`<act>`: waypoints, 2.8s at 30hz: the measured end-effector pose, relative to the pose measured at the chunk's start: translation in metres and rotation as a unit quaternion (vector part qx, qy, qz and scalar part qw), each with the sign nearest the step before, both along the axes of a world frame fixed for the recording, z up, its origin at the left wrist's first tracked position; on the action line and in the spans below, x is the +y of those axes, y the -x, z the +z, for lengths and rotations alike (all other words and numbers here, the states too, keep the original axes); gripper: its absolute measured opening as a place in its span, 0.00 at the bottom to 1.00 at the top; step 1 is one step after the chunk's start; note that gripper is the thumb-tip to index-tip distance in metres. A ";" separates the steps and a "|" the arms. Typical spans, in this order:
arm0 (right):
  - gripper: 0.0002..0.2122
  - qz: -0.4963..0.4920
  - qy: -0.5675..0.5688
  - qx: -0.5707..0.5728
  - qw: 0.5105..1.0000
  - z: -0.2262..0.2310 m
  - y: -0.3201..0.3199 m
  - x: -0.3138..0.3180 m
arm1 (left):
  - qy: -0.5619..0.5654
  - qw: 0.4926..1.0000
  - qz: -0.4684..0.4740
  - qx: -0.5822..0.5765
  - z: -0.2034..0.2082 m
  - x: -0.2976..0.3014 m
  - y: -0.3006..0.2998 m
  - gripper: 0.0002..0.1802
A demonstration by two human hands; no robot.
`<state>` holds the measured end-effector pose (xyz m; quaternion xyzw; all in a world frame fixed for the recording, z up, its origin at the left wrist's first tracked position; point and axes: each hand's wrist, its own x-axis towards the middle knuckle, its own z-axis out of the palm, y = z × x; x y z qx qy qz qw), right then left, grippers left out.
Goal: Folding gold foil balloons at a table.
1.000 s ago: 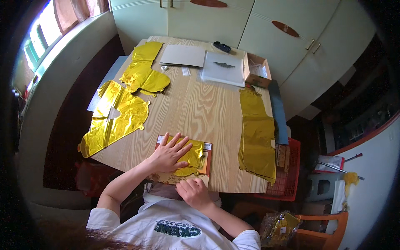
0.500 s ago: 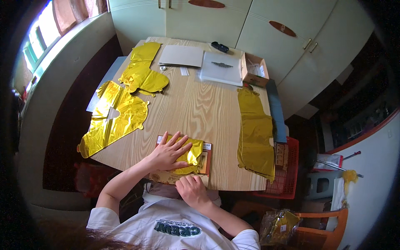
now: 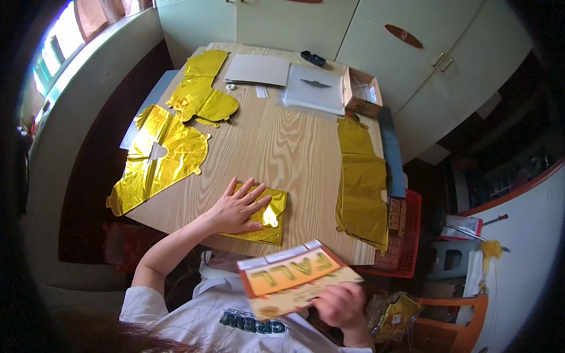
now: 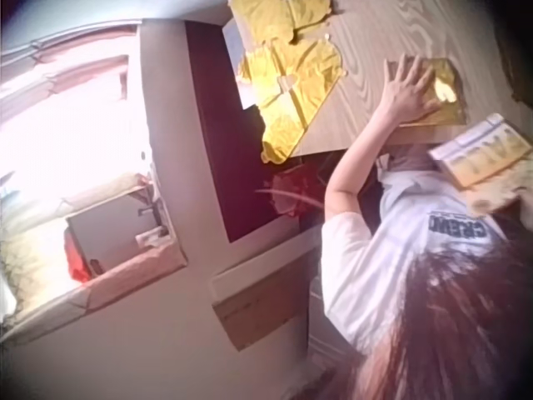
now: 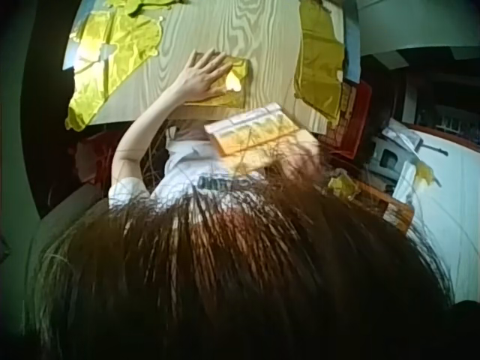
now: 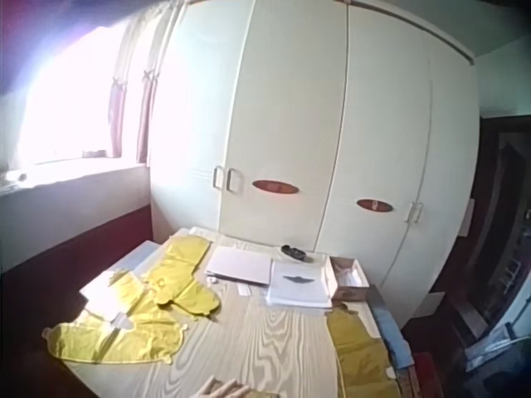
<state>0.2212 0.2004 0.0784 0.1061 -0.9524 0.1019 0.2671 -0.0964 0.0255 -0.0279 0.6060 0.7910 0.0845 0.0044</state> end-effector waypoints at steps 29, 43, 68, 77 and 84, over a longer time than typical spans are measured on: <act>0.07 -0.244 0.534 0.133 0.799 -0.061 0.072 0.103 | 0.053 0.991 -0.110 0.053 0.025 -0.053 -0.061 0.37; 0.14 -0.242 0.374 -0.123 0.887 -0.104 0.137 0.069 | -0.082 0.866 0.167 -0.464 0.069 -0.117 -0.058 0.15; 0.40 0.031 -0.010 -0.213 0.976 -0.102 0.168 0.021 | -0.173 0.340 0.334 -0.862 0.031 -0.028 -0.049 0.21; 0.47 0.007 -0.036 -0.228 0.973 -0.100 0.175 0.019 | -0.264 0.685 0.238 -0.636 0.024 -0.046 -0.034 0.25; 0.50 -0.006 -0.025 -0.244 0.969 -0.097 0.177 0.017 | -0.094 0.990 0.038 -0.101 0.039 -0.034 -0.051 0.38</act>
